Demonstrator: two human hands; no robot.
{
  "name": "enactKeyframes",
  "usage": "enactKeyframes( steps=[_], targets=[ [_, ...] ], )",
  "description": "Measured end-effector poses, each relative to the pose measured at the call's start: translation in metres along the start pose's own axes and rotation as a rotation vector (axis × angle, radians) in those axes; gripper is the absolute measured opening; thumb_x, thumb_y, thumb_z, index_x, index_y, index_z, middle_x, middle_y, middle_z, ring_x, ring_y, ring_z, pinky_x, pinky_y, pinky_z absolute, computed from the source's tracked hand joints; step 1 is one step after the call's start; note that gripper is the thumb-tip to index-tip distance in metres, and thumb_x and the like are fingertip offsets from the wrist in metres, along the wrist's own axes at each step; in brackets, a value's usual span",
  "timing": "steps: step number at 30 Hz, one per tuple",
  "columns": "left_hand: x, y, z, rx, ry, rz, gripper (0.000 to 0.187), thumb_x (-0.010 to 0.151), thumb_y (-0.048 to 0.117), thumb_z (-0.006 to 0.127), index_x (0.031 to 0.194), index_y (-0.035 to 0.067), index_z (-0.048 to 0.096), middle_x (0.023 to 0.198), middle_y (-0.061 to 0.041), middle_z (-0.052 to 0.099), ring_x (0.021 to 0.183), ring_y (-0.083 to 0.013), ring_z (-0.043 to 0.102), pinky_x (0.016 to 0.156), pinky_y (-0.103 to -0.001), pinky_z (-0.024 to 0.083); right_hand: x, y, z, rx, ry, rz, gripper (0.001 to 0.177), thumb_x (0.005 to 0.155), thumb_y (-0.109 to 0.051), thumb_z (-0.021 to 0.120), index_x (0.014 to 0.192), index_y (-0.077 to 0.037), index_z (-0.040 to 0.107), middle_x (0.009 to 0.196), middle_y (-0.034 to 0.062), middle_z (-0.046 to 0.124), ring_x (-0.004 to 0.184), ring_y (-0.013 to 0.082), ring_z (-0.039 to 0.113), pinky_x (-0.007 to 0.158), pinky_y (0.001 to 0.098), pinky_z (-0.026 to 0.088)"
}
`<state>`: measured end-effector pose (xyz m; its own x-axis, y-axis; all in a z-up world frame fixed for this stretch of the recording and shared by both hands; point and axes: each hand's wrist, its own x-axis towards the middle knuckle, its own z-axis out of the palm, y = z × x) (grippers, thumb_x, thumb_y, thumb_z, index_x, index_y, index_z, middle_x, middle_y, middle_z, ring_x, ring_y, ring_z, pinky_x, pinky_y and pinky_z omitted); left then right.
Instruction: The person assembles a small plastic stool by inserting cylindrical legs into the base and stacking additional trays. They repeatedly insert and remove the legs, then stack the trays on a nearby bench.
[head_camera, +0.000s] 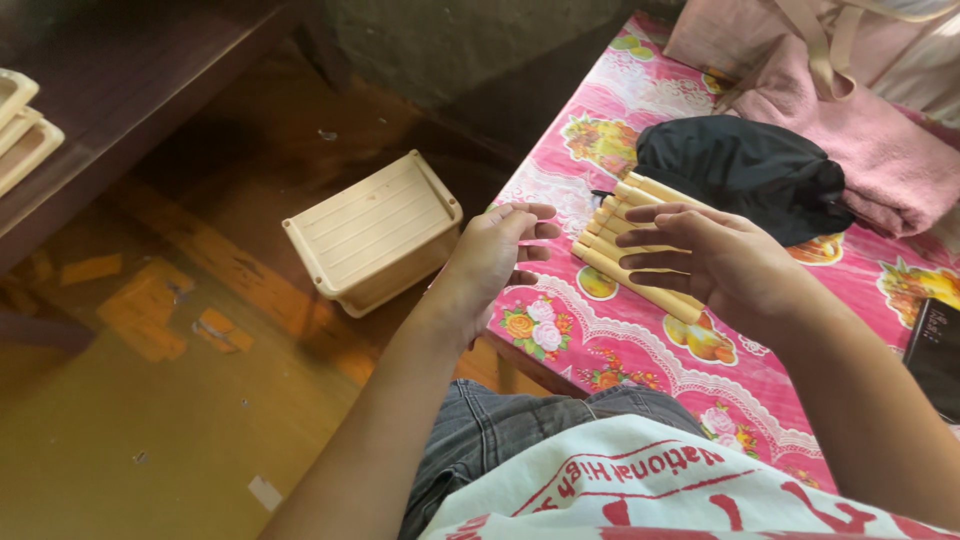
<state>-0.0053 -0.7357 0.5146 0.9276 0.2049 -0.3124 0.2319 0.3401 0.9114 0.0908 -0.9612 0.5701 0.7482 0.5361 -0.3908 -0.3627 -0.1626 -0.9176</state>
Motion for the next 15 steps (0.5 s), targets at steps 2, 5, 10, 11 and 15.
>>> enactKeyframes(
  steps=[2,5,10,11,15],
  targets=[
    [-0.01,-0.001,-0.01,0.005,0.005,0.016,0.036,0.098,0.024,0.042,0.119,0.007,0.066,0.108,-0.004,0.071,0.092,-0.0132,0.062,0.074,-0.031,0.053,-0.005,0.005,0.012,0.006,-0.015,-0.007,0.04,0.096,-0.019,0.054,0.129,0.001,0.062,0.114,0.0164,0.07,0.105,0.0278,0.07,0.095,0.0433,0.056],
    [-0.03,-0.003,-0.03,0.012,0.006,0.044,0.035,0.097,0.022,0.042,0.118,0.008,0.066,0.108,-0.004,0.071,0.092,-0.0131,0.062,0.074,-0.03,0.053,-0.014,0.013,0.035,-0.022,-0.018,-0.012,0.041,0.096,-0.019,0.053,0.131,0.001,0.061,0.117,0.0162,0.071,0.107,0.0275,0.07,0.097,0.0433,0.054],
    [-0.081,-0.013,-0.074,-0.024,0.006,0.051,0.031,0.098,0.022,0.045,0.116,0.007,0.065,0.105,-0.003,0.07,0.087,-0.0129,0.062,0.071,-0.032,0.051,-0.038,0.036,0.096,-0.019,-0.082,-0.039,0.043,0.098,-0.024,0.051,0.131,0.002,0.06,0.12,0.0164,0.07,0.108,0.0288,0.068,0.097,0.0444,0.055],
    [-0.094,-0.014,-0.085,-0.027,0.013,0.059,0.032,0.098,0.022,0.045,0.116,0.007,0.066,0.105,-0.003,0.071,0.086,-0.0125,0.062,0.072,-0.031,0.051,-0.044,0.039,0.11,-0.031,-0.087,-0.025,0.043,0.098,-0.025,0.051,0.131,0.001,0.061,0.12,0.017,0.07,0.109,0.0286,0.068,0.097,0.044,0.055],
    [-0.148,-0.03,-0.127,-0.025,0.077,0.048,0.033,0.097,0.021,0.044,0.117,0.01,0.067,0.102,-0.001,0.073,0.084,-0.0101,0.063,0.074,-0.03,0.053,-0.068,0.064,0.163,-0.062,-0.161,-0.003,0.043,0.098,-0.026,0.05,0.132,0.0,0.061,0.12,0.0156,0.069,0.108,0.0265,0.067,0.095,0.0417,0.054]
  ],
)
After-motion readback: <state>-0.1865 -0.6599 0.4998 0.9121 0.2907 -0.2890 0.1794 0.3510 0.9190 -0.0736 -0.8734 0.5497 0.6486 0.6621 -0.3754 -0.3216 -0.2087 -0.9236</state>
